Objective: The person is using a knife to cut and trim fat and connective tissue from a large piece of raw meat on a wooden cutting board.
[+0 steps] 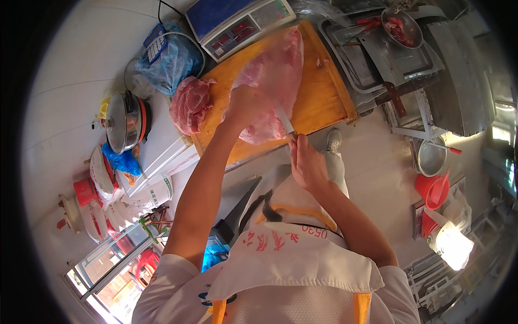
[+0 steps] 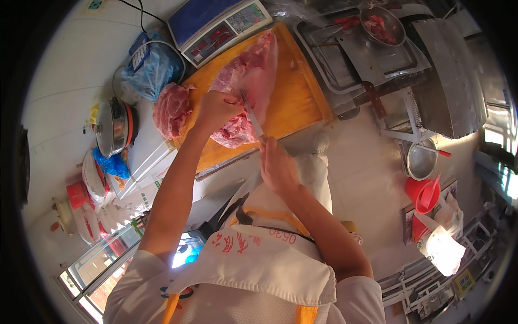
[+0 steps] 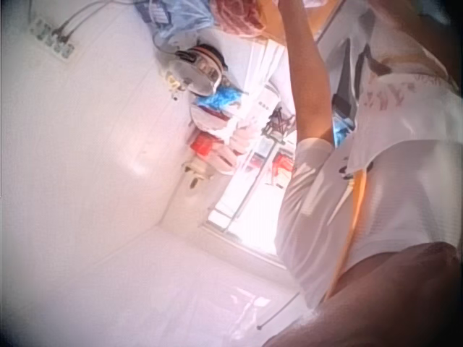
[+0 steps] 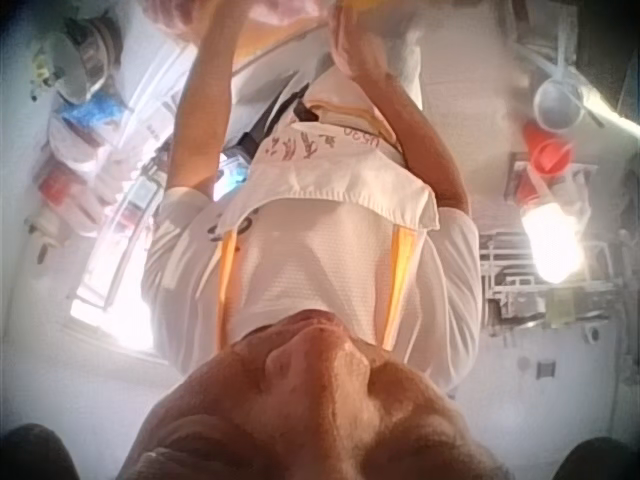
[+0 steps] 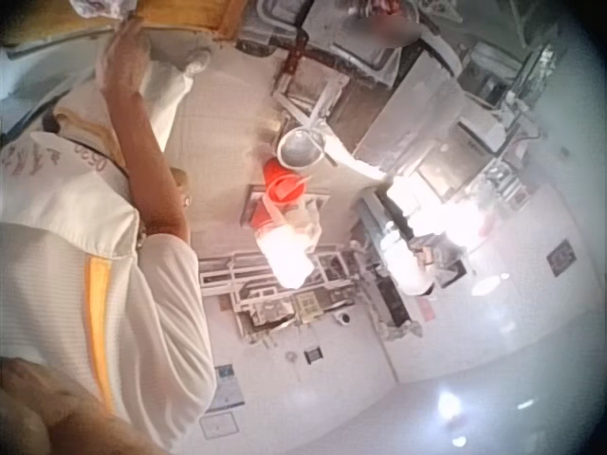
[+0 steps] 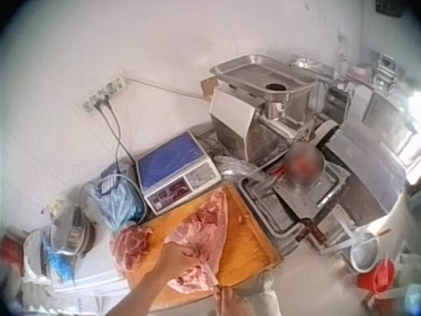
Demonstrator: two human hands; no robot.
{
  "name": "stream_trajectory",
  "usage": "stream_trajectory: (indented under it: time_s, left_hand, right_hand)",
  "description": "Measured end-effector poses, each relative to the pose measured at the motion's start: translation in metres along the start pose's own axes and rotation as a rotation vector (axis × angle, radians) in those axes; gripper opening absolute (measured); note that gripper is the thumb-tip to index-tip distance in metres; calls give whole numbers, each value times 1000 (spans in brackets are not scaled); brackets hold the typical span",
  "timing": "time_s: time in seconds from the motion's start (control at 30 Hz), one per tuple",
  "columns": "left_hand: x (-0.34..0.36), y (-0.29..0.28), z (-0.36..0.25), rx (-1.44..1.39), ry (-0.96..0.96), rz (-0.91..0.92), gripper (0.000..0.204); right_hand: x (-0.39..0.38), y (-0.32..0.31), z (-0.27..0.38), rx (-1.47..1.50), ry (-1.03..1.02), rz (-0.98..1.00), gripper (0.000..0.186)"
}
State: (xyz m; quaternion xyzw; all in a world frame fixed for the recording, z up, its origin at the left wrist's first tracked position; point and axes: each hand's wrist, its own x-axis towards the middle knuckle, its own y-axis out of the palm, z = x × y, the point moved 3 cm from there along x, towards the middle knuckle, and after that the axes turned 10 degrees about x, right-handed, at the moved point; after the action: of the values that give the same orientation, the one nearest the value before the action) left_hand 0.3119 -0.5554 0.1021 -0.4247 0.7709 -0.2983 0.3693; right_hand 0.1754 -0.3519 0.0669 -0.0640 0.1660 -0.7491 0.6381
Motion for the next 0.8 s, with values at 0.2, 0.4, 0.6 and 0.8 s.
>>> stream_trajectory:
  time_s: [0.2, 0.4, 0.6, 0.8]
  left_hand:
    - [-4, -5, -15, 114, 11, 50, 34]
    - [-14, 4, 3, 119, 2, -85, 32]
    - [-19, -3, -4, 197, 53, -45, 30]
    - [-32, 1, 19, 53, -151, -59, 26]
  right_hand:
    - [10, 4, -16, -72, 130, 95, 20]
    - [3, -7, -13, -55, 40, 79, 17]
    - [-22, -25, -18, -140, 63, 167, 16]
    - [-35, -65, -8, -48, 76, 127, 16]
